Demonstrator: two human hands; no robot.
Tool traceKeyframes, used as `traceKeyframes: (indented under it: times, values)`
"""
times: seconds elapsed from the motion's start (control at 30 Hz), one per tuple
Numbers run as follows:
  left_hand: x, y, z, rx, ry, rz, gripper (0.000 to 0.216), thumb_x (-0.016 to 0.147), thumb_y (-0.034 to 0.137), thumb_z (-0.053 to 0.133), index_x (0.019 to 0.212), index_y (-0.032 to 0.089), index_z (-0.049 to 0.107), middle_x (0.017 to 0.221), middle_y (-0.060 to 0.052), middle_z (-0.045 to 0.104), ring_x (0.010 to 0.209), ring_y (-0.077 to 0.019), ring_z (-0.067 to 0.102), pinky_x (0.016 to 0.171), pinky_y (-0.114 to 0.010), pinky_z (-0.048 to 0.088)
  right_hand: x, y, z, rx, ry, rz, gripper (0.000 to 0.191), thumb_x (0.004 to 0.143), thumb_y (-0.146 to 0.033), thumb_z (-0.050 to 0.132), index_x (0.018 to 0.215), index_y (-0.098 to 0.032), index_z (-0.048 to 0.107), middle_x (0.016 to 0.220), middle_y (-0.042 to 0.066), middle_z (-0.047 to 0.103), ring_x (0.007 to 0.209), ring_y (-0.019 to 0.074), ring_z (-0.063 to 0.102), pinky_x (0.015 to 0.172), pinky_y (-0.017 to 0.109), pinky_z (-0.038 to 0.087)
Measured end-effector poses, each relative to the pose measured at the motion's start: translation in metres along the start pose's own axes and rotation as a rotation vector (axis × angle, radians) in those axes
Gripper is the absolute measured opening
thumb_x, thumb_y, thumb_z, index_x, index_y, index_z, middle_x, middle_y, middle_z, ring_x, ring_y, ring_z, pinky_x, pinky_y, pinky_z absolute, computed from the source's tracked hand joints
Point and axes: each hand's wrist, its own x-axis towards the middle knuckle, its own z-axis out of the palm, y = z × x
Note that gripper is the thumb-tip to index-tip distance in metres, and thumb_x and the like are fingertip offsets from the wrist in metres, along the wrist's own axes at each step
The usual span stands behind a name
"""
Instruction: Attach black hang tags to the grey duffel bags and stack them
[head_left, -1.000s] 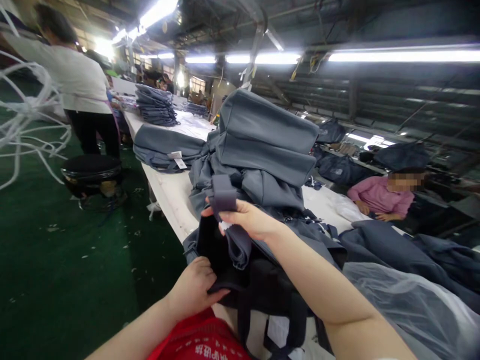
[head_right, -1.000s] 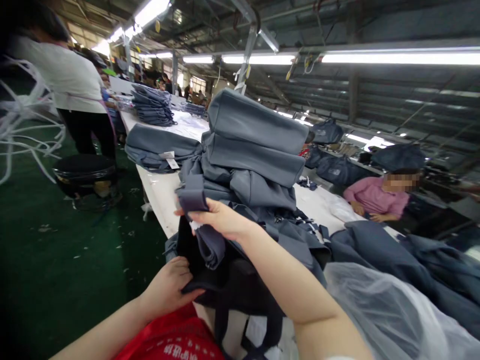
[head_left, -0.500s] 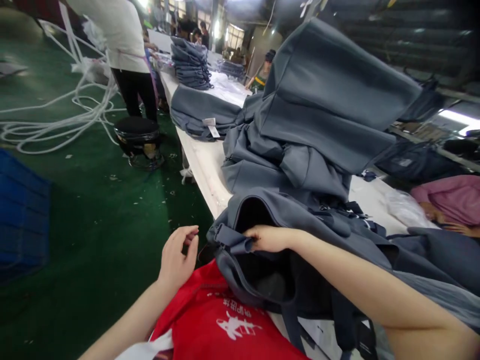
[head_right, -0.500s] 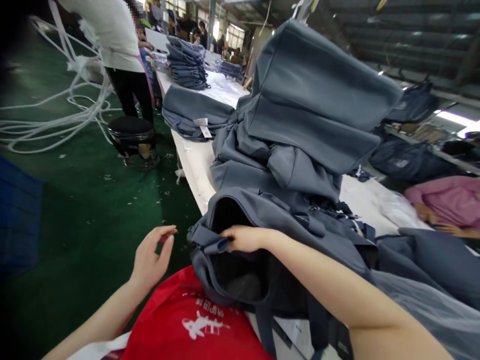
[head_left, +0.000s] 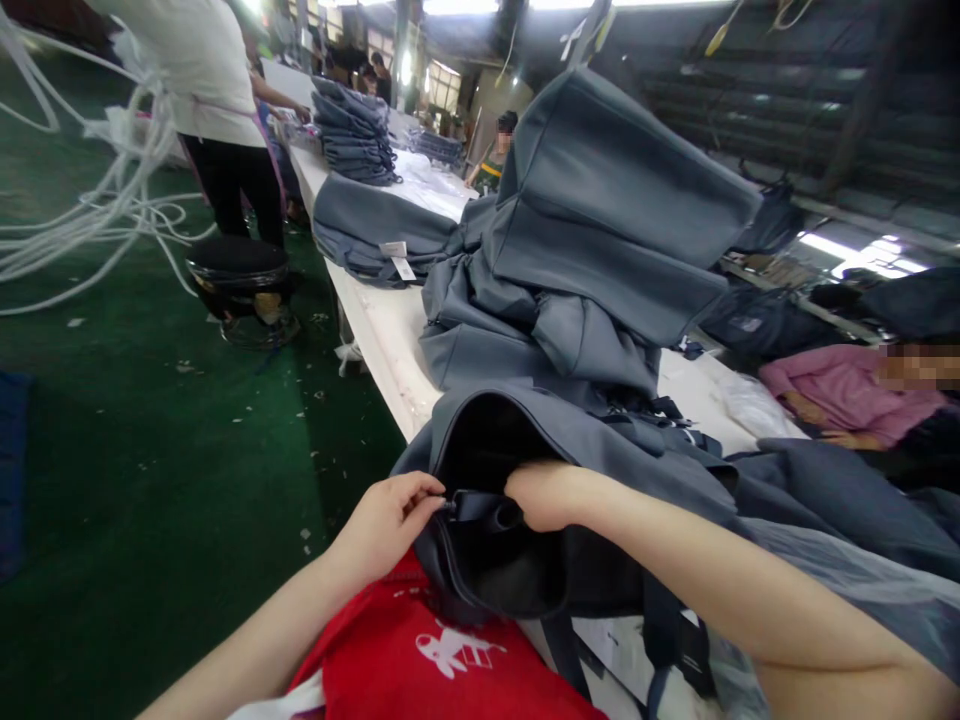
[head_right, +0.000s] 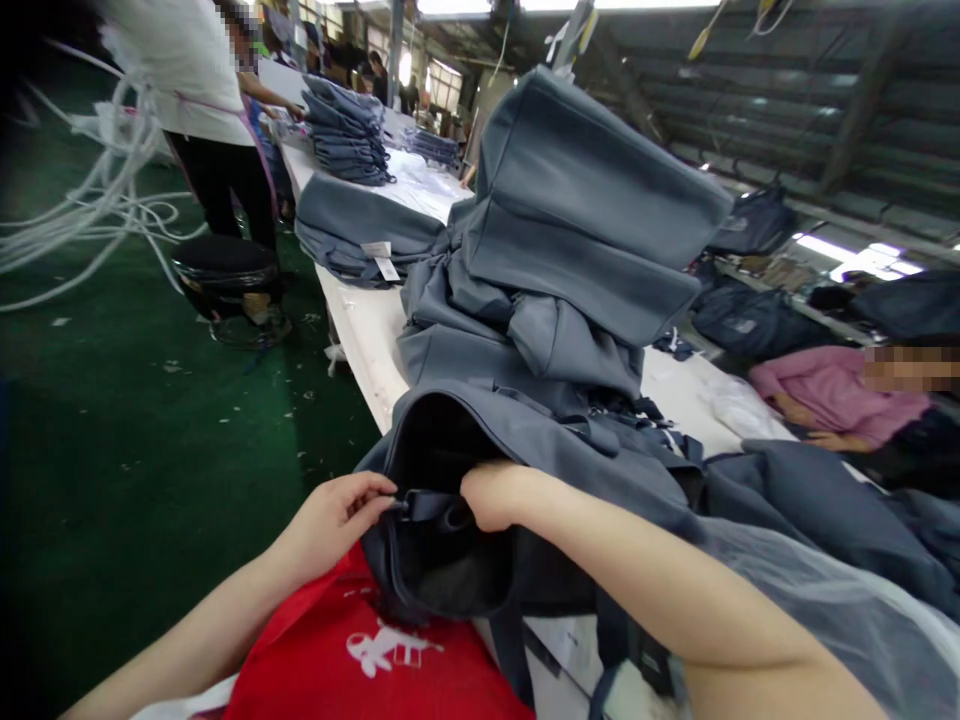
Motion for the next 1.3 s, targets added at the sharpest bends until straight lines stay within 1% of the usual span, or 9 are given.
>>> traceKeyframes:
  times: [0.13, 0.23, 0.37, 0.5, 0.63, 0.9, 0.97, 1.13, 1.3]
  values:
    - [-0.002, 0.009, 0.005, 0.027, 0.096, -0.022, 0.019, 0.088, 0.038, 0.050, 0.086, 0.021, 0.056, 0.056, 0.004, 0.058, 0.052, -0.0132, 0.053, 0.054, -0.025, 0.039, -0.021, -0.026, 0.000, 0.060, 0.456, -0.137, 0.050, 0.073, -0.005, 0.059, 0.123, -0.008, 0.059, 0.116, 0.019, 0.065, 0.107, 0.0266, 0.062, 0.092, 0.035, 0.047]
    - [-0.002, 0.012, 0.007, -0.239, 0.091, -0.174, 0.025, 0.086, 0.046, 0.052, 0.089, 0.022, 0.046, 0.050, 0.007, 0.055, 0.040, -0.0111, 0.046, 0.041, -0.021, 0.034, -0.017, -0.047, -0.004, 0.187, 0.649, -0.289, 0.040, 0.085, -0.021, 0.056, 0.124, -0.011, 0.057, 0.116, 0.013, 0.065, 0.107, 0.0232, 0.060, 0.093, 0.033, 0.045]
    - [-0.003, 0.001, -0.002, -0.449, 0.168, -0.228, 0.035, 0.087, 0.056, 0.047, 0.091, 0.021, 0.045, 0.054, 0.006, 0.055, 0.039, -0.0109, 0.045, 0.038, -0.021, 0.034, 0.009, -0.060, 0.000, 0.160, 0.572, -0.261, 0.033, 0.097, -0.036, 0.043, 0.091, -0.012, 0.065, 0.089, 0.012, 0.068, 0.083, 0.0223, 0.064, 0.074, 0.032, 0.047]
    - [-0.008, -0.030, -0.009, -0.128, 0.367, -0.155, 0.035, 0.091, 0.050, 0.040, 0.093, 0.020, 0.055, 0.073, -0.001, 0.060, 0.062, -0.0146, 0.056, 0.056, -0.027, 0.046, 0.027, -0.052, 0.006, 0.229, 0.545, -0.264, 0.037, 0.101, -0.031, 0.034, 0.092, -0.013, 0.064, 0.091, 0.011, 0.068, 0.082, 0.0199, 0.064, 0.072, 0.030, 0.043]
    - [-0.012, -0.048, -0.002, 0.075, 0.244, -0.120, 0.029, 0.087, 0.045, 0.051, 0.092, 0.018, 0.061, 0.075, -0.002, 0.060, 0.066, -0.0163, 0.055, 0.062, -0.029, 0.046, 0.034, -0.045, 0.001, 0.283, 0.478, -0.360, 0.036, 0.101, -0.033, 0.037, 0.095, -0.013, 0.066, 0.098, 0.011, 0.069, 0.089, 0.0204, 0.064, 0.074, 0.029, 0.042]
    - [-0.001, -0.043, -0.002, -0.163, 0.147, -0.237, 0.037, 0.080, 0.053, 0.059, 0.081, 0.016, 0.064, 0.065, -0.002, 0.062, 0.057, -0.0150, 0.054, 0.054, -0.026, 0.041, 0.038, -0.045, -0.006, 0.344, 0.428, -0.313, 0.042, 0.100, -0.038, 0.037, 0.087, -0.013, 0.069, 0.091, 0.011, 0.071, 0.081, 0.0185, 0.064, 0.068, 0.027, 0.039]
    - [-0.003, -0.039, 0.000, -0.081, 0.194, -0.176, 0.033, 0.082, 0.049, 0.059, 0.077, 0.017, 0.064, 0.064, -0.001, 0.060, 0.056, -0.0142, 0.053, 0.053, -0.026, 0.040, 0.038, -0.046, -0.006, 0.336, 0.420, -0.293, 0.043, 0.100, -0.038, 0.036, 0.087, -0.013, 0.069, 0.090, 0.010, 0.072, 0.080, 0.0180, 0.064, 0.067, 0.027, 0.039]
    - [-0.016, -0.032, 0.013, 0.354, 0.407, 0.236, 0.021, 0.089, 0.029, 0.051, 0.074, 0.019, 0.063, 0.060, 0.001, 0.052, 0.054, -0.0130, 0.048, 0.056, -0.027, 0.038, 0.039, -0.054, -0.008, 0.251, 0.334, -0.241, 0.046, 0.099, -0.039, 0.033, 0.090, -0.014, 0.071, 0.091, 0.012, 0.073, 0.079, 0.0198, 0.066, 0.064, 0.027, 0.041]
    - [-0.020, -0.038, 0.010, 0.369, 0.342, 0.307, 0.015, 0.090, 0.028, 0.053, 0.085, 0.021, 0.065, 0.068, 0.001, 0.060, 0.059, -0.0138, 0.055, 0.056, -0.026, 0.044, 0.014, -0.051, -0.015, 0.309, 0.137, -0.176, 0.043, 0.096, -0.042, 0.039, 0.107, -0.016, 0.070, 0.101, 0.014, 0.072, 0.085, 0.0258, 0.069, 0.064, 0.030, 0.046]
